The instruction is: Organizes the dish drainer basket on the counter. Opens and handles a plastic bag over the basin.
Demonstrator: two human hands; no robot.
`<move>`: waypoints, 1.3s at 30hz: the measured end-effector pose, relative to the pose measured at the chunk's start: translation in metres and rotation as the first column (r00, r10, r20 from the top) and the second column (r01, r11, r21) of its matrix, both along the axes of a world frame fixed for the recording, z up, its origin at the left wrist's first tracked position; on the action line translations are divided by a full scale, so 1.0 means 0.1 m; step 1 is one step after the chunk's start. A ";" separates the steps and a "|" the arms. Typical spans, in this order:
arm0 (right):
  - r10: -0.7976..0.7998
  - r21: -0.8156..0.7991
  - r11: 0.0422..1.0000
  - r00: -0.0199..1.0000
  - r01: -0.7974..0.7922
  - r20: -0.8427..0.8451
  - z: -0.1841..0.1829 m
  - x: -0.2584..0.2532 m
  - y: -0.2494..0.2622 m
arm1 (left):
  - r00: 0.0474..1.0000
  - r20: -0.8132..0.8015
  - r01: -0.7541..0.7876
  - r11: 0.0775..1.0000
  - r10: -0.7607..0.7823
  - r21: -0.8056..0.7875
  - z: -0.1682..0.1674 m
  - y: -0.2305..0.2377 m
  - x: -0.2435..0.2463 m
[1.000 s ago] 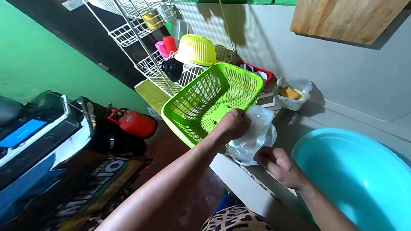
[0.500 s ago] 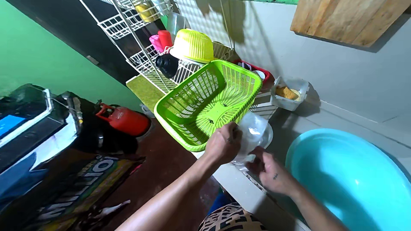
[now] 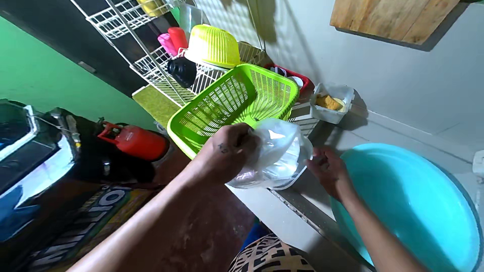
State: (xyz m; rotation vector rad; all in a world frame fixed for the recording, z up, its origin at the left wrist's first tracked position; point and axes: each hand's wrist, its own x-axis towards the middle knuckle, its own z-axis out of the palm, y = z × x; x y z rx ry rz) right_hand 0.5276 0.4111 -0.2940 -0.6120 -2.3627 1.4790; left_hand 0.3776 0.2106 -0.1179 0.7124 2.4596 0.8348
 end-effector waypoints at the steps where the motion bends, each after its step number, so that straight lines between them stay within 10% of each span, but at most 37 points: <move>1: 0.020 0.066 0.998 1.000 -0.020 0.007 0.00 -0.06 0.01 | 1.000 -0.003 0.004 1.000 -0.004 0.016 0.02 0.00 0.00; 22: 0.168 0.303 0.946 0.975 -0.117 -0.146 0.35 -0.79 0.32 | 0.996 -0.086 0.050 0.983 -0.035 0.178 0.41 -0.28 -0.05; 32: 0.278 -0.345 0.891 0.955 -0.296 -0.101 0.57 -0.80 0.37 | 0.991 -0.123 0.066 0.981 -0.044 0.181 0.55 -0.31 -0.11; 39: 0.207 -0.660 0.743 0.976 -0.109 0.071 0.84 -0.71 0.17 | 0.996 -0.087 0.020 0.986 -0.005 0.168 0.50 -0.31 -0.15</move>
